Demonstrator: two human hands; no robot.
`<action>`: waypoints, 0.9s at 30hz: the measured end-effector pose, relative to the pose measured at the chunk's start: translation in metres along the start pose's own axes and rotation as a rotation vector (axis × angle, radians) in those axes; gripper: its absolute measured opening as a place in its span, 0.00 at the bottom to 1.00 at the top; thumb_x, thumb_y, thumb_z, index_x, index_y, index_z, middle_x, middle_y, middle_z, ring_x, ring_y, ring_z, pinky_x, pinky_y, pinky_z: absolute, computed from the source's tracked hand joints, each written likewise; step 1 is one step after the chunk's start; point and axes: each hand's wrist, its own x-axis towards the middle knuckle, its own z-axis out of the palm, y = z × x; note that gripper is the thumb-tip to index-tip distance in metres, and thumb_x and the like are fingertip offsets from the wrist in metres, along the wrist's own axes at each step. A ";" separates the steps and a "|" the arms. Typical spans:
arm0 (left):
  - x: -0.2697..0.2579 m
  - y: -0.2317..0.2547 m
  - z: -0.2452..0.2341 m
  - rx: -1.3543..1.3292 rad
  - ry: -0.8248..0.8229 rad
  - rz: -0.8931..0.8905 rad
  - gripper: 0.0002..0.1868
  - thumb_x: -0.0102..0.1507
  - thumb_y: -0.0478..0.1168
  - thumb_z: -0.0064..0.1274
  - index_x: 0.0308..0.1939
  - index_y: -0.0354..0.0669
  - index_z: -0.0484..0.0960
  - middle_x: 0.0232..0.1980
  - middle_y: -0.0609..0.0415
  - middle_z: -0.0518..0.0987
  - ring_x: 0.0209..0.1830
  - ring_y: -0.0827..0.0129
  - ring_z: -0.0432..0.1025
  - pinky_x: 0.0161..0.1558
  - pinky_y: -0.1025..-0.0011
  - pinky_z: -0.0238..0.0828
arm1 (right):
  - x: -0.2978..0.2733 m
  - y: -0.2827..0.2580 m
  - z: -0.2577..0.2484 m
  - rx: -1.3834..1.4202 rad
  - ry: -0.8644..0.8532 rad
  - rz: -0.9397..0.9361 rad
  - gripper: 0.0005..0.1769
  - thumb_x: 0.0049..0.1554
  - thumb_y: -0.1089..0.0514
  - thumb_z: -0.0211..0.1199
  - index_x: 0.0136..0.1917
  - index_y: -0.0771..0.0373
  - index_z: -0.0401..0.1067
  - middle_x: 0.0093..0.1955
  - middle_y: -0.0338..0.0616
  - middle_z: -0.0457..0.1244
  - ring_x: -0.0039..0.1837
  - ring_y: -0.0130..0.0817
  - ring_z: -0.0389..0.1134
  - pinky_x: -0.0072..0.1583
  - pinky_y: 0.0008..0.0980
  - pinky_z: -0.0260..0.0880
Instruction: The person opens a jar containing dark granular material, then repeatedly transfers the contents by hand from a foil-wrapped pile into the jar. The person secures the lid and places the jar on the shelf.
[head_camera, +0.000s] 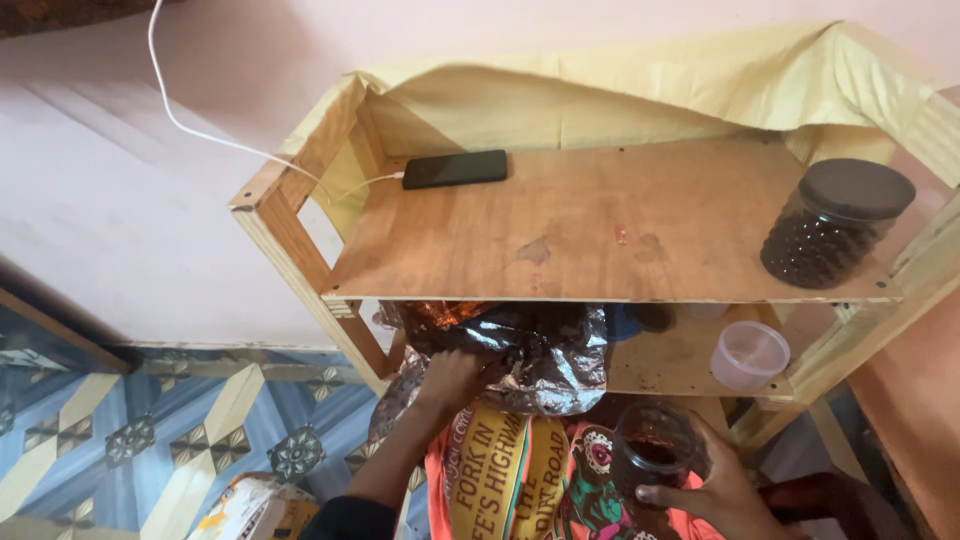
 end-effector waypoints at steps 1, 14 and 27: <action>0.003 -0.001 -0.001 -0.001 -0.032 -0.022 0.14 0.66 0.56 0.50 0.45 0.60 0.87 0.35 0.48 0.84 0.31 0.49 0.78 0.35 0.51 0.75 | 0.002 0.000 -0.001 0.003 -0.006 -0.013 0.57 0.34 0.70 0.82 0.74 0.68 0.58 0.69 0.50 0.64 0.72 0.37 0.63 0.72 0.40 0.60; 0.002 0.004 0.012 0.100 -0.143 -0.004 0.14 0.69 0.51 0.46 0.52 0.55 0.81 0.32 0.46 0.83 0.28 0.49 0.78 0.29 0.50 0.73 | 0.001 0.000 0.001 -0.032 0.010 0.021 0.57 0.34 0.70 0.82 0.73 0.68 0.57 0.70 0.51 0.63 0.73 0.37 0.62 0.73 0.40 0.58; -0.003 -0.004 0.021 0.145 -0.094 0.079 0.05 0.65 0.41 0.50 0.40 0.49 0.81 0.30 0.48 0.83 0.27 0.55 0.79 0.26 0.54 0.71 | 0.000 0.007 0.000 -0.017 0.003 0.028 0.59 0.34 0.71 0.81 0.75 0.67 0.56 0.69 0.50 0.63 0.73 0.37 0.62 0.72 0.40 0.59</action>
